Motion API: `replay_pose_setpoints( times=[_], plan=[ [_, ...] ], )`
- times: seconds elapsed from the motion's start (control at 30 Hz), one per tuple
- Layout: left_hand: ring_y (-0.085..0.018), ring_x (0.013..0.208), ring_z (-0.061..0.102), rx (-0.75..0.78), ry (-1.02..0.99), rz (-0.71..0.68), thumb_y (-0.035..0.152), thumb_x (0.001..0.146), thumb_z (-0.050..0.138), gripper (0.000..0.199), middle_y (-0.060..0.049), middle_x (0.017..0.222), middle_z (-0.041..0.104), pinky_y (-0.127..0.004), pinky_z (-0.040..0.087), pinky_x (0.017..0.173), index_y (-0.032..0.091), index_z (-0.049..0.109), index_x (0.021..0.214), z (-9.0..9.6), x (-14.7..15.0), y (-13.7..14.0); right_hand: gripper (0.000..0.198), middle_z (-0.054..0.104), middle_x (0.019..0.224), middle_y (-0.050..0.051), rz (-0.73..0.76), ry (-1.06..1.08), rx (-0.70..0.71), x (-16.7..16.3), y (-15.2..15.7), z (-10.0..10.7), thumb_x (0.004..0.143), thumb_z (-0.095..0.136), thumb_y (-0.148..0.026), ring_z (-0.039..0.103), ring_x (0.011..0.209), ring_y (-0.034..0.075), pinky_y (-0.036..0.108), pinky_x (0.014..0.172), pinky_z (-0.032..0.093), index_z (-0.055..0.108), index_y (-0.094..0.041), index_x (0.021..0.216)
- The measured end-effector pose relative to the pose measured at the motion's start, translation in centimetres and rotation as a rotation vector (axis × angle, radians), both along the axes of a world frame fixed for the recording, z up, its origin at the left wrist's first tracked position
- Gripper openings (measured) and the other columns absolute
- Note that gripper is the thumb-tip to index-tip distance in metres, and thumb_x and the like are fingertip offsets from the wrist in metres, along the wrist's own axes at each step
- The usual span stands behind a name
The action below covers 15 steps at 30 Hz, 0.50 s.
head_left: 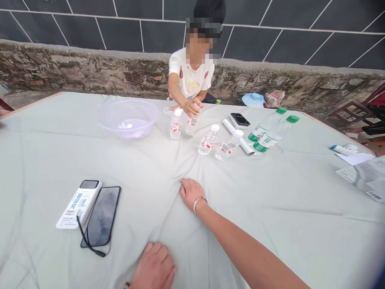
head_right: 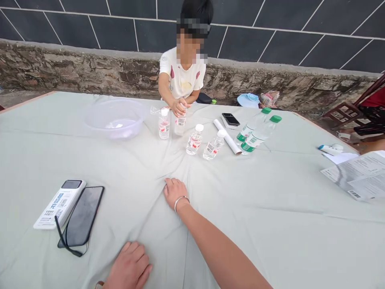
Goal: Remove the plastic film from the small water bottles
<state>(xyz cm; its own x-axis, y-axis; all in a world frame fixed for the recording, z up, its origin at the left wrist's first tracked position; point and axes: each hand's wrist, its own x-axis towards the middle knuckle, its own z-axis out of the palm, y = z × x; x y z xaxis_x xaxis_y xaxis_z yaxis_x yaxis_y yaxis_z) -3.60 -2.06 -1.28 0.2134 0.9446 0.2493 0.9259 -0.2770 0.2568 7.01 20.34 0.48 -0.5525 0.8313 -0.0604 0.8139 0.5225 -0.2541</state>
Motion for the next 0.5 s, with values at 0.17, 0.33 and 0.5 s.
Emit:
replay_pose_setpoints(
  times=[0.17,0.33,0.5],
  plan=[
    [-0.016,0.066,0.045,-0.135,-0.003,0.026,0.02,0.079,0.049,0.018,-0.002,0.066,0.052,-0.032,0.032,0.065,0.02,0.055,0.062,2.3,0.2,0.3,0.034,0.061,0.1,0.01,-0.015,0.001,0.017,-0.4,0.4,-0.1,0.088,0.035,-0.022,0.052,0.096,0.022,0.034,0.084,0.036,0.053,-0.018,0.116],
    [-0.016,0.069,0.044,-0.165,0.006,0.024,0.022,0.083,0.046,0.021,-0.002,0.068,0.052,-0.033,0.031,0.066,0.018,0.055,0.064,2.0,0.1,0.2,0.033,0.061,0.1,0.01,-0.019,0.01,0.036,-0.3,0.3,-0.2,0.087,0.035,-0.021,0.053,0.095,0.023,0.034,0.082,0.037,0.054,-0.017,0.114],
    [-0.016,0.069,0.044,-0.165,-0.02,0.038,0.022,0.081,0.048,0.018,-0.001,0.069,0.052,-0.033,0.031,0.068,0.019,0.054,0.065,1.8,0.1,0.2,0.033,0.059,0.103,0.009,-0.036,0.066,-0.02,-1.6,1.8,-0.2,0.084,0.036,-0.018,0.054,0.096,0.021,0.032,0.082,0.04,0.055,-0.019,0.111]
  ],
)
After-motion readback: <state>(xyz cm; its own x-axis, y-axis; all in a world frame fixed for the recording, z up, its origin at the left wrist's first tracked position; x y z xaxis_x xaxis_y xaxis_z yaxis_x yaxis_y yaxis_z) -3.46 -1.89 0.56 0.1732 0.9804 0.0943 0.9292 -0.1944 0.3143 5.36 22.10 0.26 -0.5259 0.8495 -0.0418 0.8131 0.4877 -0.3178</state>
